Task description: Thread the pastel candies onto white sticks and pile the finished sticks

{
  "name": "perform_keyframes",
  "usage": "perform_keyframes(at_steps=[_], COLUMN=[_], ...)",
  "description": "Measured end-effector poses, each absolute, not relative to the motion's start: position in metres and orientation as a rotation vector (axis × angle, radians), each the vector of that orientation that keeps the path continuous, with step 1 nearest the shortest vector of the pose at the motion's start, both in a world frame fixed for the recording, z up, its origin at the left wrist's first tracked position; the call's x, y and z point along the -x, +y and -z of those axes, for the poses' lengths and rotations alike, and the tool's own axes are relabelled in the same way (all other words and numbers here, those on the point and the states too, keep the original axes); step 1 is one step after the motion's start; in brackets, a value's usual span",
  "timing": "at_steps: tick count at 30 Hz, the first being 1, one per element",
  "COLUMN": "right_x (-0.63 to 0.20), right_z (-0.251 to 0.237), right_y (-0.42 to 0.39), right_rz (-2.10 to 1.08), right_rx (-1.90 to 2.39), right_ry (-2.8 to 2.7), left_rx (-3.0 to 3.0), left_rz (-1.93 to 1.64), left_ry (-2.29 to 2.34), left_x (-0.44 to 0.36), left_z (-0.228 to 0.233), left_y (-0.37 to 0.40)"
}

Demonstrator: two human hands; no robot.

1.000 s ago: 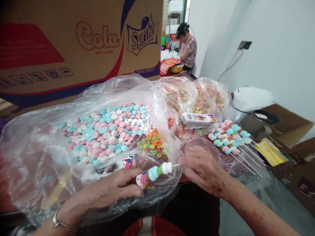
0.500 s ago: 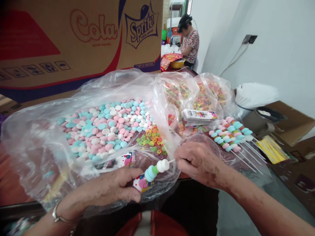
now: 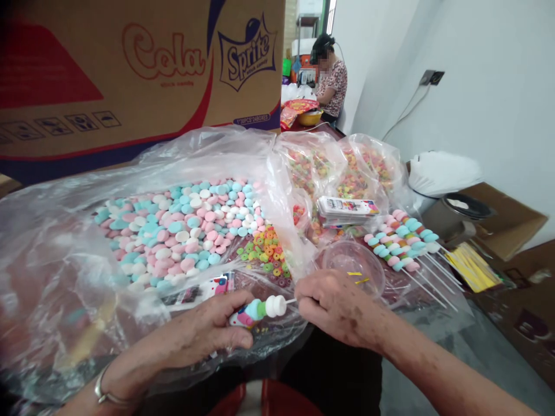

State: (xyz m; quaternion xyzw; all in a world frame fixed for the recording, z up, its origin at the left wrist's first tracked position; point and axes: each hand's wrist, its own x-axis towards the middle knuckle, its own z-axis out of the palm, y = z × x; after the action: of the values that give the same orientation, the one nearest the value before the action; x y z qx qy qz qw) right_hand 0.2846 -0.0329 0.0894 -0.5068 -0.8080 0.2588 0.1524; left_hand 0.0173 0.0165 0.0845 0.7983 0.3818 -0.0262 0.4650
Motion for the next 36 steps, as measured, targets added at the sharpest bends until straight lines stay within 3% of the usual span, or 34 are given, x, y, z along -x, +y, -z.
perform_keyframes(at_steps=[6,12,17,26,36], right_x=[-0.274,-0.280,-0.286,-0.284,-0.252], right_z=[-0.089,-0.091,-0.092,-0.096,-0.076], right_y=[-0.023,-0.017,-0.016,-0.018,-0.012], right_rz=[-0.715,-0.620,-0.572,-0.626,-0.611], right_rx=[1.364,1.241,1.323,1.409,0.963], right_ry=[-2.424,-2.434,-2.518,-2.522,-2.665], left_rx=[-1.814,-1.799,-1.988,-2.075,-1.911], left_rz=[0.083,-0.132,0.019,-0.038,-0.126], left_ry=[0.822,0.869,0.956,0.966,0.890], left_x=[-0.030,-0.031,-0.017,-0.002,-0.034], left_z=[-0.085,-0.088,-0.083,-0.067,-0.071], left_y=[0.011,0.011,0.006,0.004,0.000])
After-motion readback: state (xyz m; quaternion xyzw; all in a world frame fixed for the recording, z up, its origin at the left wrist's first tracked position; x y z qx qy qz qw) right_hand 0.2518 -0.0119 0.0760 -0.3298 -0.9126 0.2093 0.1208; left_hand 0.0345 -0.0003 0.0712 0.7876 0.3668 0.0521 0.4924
